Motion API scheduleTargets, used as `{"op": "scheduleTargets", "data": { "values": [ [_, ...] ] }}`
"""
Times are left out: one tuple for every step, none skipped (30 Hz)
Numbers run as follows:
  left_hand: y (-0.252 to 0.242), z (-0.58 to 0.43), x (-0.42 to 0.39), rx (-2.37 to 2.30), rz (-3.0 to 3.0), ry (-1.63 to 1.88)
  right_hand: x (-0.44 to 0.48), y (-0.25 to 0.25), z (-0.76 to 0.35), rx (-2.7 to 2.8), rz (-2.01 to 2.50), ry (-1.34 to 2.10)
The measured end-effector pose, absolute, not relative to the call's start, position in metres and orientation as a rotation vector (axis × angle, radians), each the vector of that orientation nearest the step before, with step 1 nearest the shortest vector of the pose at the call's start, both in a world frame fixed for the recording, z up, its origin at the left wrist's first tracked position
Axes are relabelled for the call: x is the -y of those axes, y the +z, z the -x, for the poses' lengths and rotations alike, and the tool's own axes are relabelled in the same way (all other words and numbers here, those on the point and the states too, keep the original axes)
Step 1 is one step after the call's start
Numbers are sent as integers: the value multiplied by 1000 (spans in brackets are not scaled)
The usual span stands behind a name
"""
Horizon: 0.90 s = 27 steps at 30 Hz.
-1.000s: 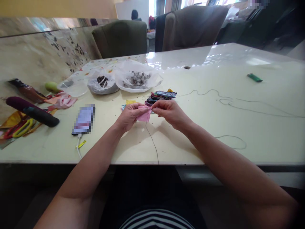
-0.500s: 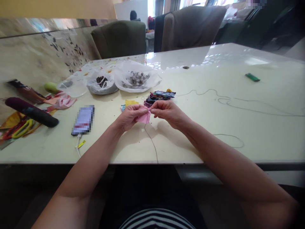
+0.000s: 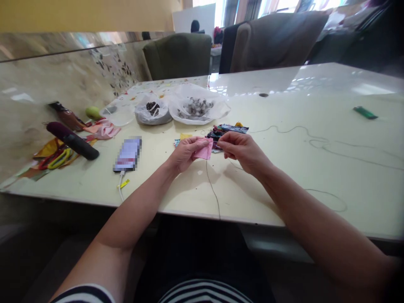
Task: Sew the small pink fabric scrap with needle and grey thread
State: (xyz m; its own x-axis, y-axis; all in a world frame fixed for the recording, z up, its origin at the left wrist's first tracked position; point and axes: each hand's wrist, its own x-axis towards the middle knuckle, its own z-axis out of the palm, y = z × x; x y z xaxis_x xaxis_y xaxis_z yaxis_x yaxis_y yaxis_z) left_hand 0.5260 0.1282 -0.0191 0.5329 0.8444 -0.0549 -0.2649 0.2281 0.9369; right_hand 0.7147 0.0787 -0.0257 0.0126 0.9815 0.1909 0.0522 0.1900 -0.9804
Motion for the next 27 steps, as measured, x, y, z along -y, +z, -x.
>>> {"op": "scheduleTargets", "data": {
  "values": [
    [-20,-526,-128,-650,-1081,842,-78,-25,-713,1322,1109,1017],
    [-21,-526,-129,-648,-1084,840,-77,-25,-712,1334,1110,1003],
    [-22,-526,-129,-647,-1090,838,-76,-25,-710,1352,1115,982],
    [-23,-526,-129,-648,-1097,840,-75,-25,-708,1376,1126,951],
    [-23,-527,-130,-653,-1104,844,-74,-25,-706,1407,1140,911],
    [-24,-527,-130,-661,-1110,849,-74,-25,-705,1440,1155,864],
    [-25,-526,-131,-673,-1114,854,-73,-26,-704,1473,1168,815],
    [-26,-526,-131,-687,-1117,860,-73,-27,-703,1502,1177,771],
    [-27,-526,-131,-701,-1120,867,-73,-28,-703,1521,1181,731],
    [-27,-527,-132,-713,-1125,872,-73,-28,-703,1532,1182,698],
    [-28,-527,-132,-720,-1130,874,-73,-29,-703,1538,1182,669],
    [-28,-527,-132,-722,-1134,874,-73,-30,-703,1544,1186,640],
    [-28,-527,-132,-720,-1138,874,-73,-30,-703,1557,1194,608],
    [-28,-527,-132,-715,-1140,873,-73,-30,-704,1578,1207,573],
    [-28,-527,-132,-709,-1140,873,-73,-30,-704,1607,1225,533],
    [-28,-527,-132,-707,-1137,875,-72,-30,-705,1639,1242,493],
    [-27,-528,-131,-711,-1131,880,-72,-29,-705,1668,1257,454],
    [-27,-528,-131,-720,-1123,886,-72,-28,-706,1688,1267,419],
    [-26,-528,-130,-730,-1115,891,-71,-26,-706,1696,1271,387],
    [-25,-528,-130,-739,-1109,895,-71,-25,-706,1695,1270,365],
    [-25,-528,-130,-744,-1103,900,-70,-24,-707,1688,1266,352],
    [-25,-528,-130,-744,-1100,906,-70,-24,-707,1680,1261,345],
    [-26,-528,-130,-738,-1099,912,-70,-23,-707,1672,1255,341],
    [-26,-528,-131,-729,-1099,917,-69,-23,-707,1667,1249,341],
    [-27,-528,-132,-720,-1101,922,-69,-23,-707,1665,1242,343],
    [-28,-528,-132,-711,-1105,926,-69,-23,-707,1664,1237,345],
    [-29,-528,-133,-705,-1111,929,-68,-23,-706,1666,1235,346]
  ]
}}
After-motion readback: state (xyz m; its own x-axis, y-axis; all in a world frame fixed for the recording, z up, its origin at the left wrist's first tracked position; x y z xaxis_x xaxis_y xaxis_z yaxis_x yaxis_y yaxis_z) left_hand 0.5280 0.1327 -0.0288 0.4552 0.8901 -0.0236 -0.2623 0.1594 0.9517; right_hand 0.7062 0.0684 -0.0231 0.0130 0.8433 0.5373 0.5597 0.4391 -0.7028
